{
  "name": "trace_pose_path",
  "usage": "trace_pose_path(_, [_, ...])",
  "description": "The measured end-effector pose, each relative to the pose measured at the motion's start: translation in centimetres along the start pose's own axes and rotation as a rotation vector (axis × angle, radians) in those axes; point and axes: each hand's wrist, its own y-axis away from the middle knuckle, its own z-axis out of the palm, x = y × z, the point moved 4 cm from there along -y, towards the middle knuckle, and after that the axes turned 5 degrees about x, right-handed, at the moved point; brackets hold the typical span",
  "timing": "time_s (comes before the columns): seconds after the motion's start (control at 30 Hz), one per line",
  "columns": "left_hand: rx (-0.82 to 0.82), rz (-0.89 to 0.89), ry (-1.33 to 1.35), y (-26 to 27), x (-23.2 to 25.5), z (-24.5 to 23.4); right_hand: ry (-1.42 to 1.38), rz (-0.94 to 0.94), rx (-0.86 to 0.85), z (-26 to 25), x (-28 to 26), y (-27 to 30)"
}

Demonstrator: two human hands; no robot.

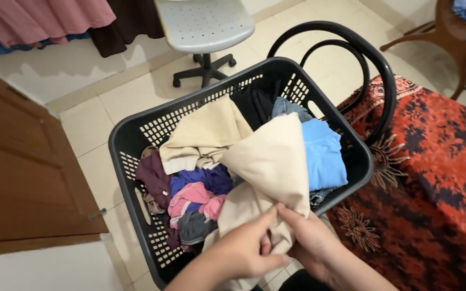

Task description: Folding various articles of clothing, including shirts, on an ironing board.

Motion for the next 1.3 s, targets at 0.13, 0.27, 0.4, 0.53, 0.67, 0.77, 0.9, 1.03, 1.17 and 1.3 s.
trace_pose_path(0.13, [0.245,-0.321,0.499,-1.2,-8.2,2.7,-0.166,0.095,0.156,-2.0,1.2,0.4])
trace_pose_path(0.27, [0.548,-0.305,0.305,-0.9,-16.4,1.3,-0.138,0.109,0.147,-2.1,-0.7,3.3])
trace_pose_path(0.4, [0.456,-0.619,0.493,1.1,-15.6,0.2,-0.223,0.120,0.114,-3.8,-0.2,4.9])
trace_pose_path(0.53, [0.416,-0.773,0.630,0.7,-7.0,-0.8,-0.330,0.108,-0.024,-5.1,0.1,4.9])
trace_pose_path(0.67, [0.335,-0.920,0.705,-1.2,-5.4,-0.5,-0.385,0.091,0.059,-5.5,-0.2,6.9])
trace_pose_path(0.77, [0.205,-0.748,0.571,-1.6,-9.0,1.1,-0.269,-0.116,-0.370,-3.1,-0.5,8.0])
trace_pose_path(0.9, [0.288,-0.493,0.416,-4.0,-16.4,3.4,-0.051,-0.179,-0.357,-1.6,1.5,6.2])
trace_pose_path(1.03, [0.261,-0.333,0.321,-0.5,-22.9,6.6,0.317,-0.310,-0.387,-1.1,2.5,6.0])
trace_pose_path(1.17, [0.196,-0.356,0.035,-0.5,-18.3,3.9,0.355,-0.288,-0.365,0.1,2.6,5.4])
trace_pose_path(1.3, [0.114,-0.397,-0.238,-1.5,-11.9,-1.3,0.477,-0.219,-0.405,0.9,4.1,4.0])
